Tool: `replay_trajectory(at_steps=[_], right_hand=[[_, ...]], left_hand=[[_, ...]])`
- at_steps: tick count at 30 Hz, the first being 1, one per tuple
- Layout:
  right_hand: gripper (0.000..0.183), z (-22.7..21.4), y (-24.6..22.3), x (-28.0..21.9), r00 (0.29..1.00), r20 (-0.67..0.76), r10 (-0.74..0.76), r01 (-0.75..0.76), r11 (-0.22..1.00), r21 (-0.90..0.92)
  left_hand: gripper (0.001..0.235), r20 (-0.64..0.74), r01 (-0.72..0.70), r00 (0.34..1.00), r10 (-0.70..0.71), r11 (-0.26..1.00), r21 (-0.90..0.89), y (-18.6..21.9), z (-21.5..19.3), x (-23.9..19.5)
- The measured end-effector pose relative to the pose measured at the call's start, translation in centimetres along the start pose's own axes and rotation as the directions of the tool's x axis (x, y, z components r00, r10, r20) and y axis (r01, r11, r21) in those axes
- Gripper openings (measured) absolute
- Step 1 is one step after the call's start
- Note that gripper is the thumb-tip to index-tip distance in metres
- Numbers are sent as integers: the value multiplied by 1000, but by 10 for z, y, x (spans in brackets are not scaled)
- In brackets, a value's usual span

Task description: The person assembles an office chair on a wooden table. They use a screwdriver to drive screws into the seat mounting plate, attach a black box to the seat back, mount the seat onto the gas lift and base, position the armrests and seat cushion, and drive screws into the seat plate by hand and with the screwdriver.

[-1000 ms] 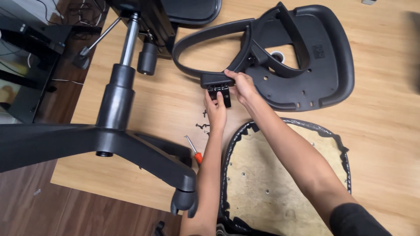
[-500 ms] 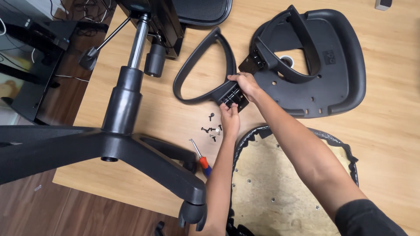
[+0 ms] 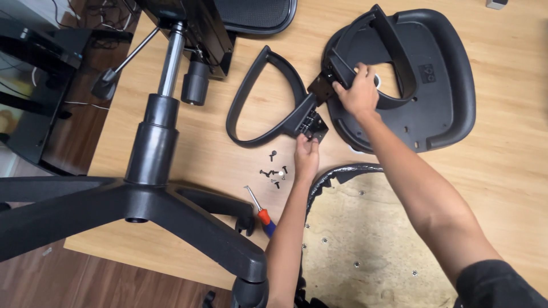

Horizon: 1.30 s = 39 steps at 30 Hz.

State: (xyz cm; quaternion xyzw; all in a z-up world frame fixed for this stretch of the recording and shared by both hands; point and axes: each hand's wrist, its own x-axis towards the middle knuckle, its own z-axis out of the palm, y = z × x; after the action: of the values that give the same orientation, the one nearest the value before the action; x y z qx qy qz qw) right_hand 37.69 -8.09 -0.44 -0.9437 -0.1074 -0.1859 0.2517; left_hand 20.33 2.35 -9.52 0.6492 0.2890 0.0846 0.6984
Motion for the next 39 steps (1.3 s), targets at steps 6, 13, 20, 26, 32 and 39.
replay_trajectory(at_steps=[6, 13, 20, 26, 32, 39], right_hand=[[73, -52, -54, 21, 691, 504, 517, -602, 799, 6], [61, 39, 33, 5, 948, 203, 244, -274, 952, 134], [56, -21, 50, -13, 990, 113, 88, -115, 959, 260], [55, -111, 15, -10, 926, 216, -309, 197, 884, 423], [55, -129, -35, -5, 702, 451, -551, 306, 805, 508], [58, -89, -63, 9, 505, 620, -600, 278, 793, 541]], left_hand=[[56, 85, -43, 996, 30, 986, 159, 3, -14, -3], [53, 119, 14, 993, -28, 993, 114, 14, -33, -21], [40, 307, 61, 951, 20, 966, -251, 31, -37, -31], [46, 300, 22, 950, 89, 937, -348, 59, -20, -28], [71, 327, 188, 943, -55, 901, -392, 107, -13, -35], [67, 254, 203, 966, -40, 723, -660, 86, -33, -30]])
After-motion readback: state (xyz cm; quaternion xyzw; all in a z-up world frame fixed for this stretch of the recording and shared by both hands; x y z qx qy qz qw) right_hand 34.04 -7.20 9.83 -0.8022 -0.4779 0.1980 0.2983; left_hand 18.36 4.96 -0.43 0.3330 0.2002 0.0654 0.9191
